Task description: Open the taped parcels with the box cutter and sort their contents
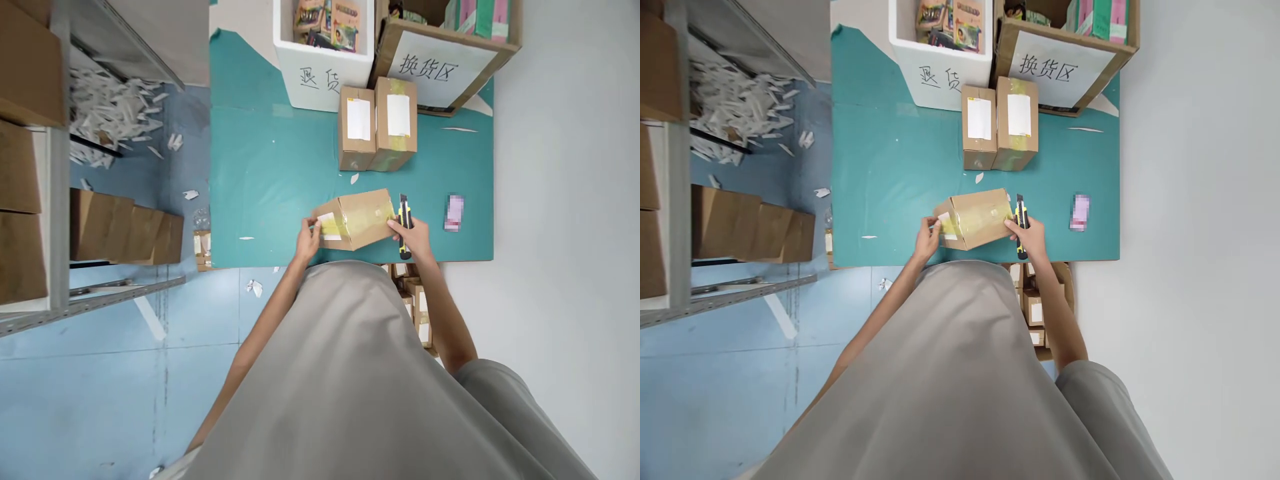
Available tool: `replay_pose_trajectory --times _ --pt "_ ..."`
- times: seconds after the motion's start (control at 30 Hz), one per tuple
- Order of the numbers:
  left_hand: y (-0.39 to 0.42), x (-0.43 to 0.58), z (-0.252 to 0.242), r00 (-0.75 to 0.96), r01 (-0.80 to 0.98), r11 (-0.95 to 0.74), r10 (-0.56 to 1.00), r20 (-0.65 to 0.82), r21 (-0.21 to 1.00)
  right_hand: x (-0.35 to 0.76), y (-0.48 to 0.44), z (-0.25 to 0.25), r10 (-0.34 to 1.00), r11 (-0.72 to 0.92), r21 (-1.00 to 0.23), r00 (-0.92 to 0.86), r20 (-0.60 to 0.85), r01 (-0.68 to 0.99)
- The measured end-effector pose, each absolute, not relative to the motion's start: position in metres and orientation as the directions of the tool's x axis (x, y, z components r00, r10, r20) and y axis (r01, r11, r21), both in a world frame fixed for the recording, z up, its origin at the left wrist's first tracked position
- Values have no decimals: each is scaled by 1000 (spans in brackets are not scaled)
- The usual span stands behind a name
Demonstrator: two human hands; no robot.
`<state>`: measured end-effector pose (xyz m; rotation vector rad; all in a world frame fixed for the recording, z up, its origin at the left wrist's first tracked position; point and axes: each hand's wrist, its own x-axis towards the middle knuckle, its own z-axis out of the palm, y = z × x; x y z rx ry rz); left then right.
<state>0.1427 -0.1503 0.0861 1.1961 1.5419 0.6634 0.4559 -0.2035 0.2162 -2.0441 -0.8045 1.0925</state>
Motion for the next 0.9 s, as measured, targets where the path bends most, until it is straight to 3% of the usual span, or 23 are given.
replay_pose_trajectory --times 0.13,0.33,0.53,0.7,0.9 --pt "-149 174 102 249 339 328 873 -420 882 473 -201 231 810 -575 -647 459 -365 501" --pt "-114 184 154 227 140 127 961 -156 982 464 -195 230 849 -528 -528 428 -309 665" --pt "-78 185 172 263 261 144 941 -214 955 453 -203 257 883 -470 -393 425 -199 790" --pt "-72 185 171 248 240 205 932 -264 949 407 -218 286 887 -354 -507 110 -449 786" --pt "-73 185 172 240 221 246 924 -297 944 358 -202 291 860 -212 -308 28 -509 927"
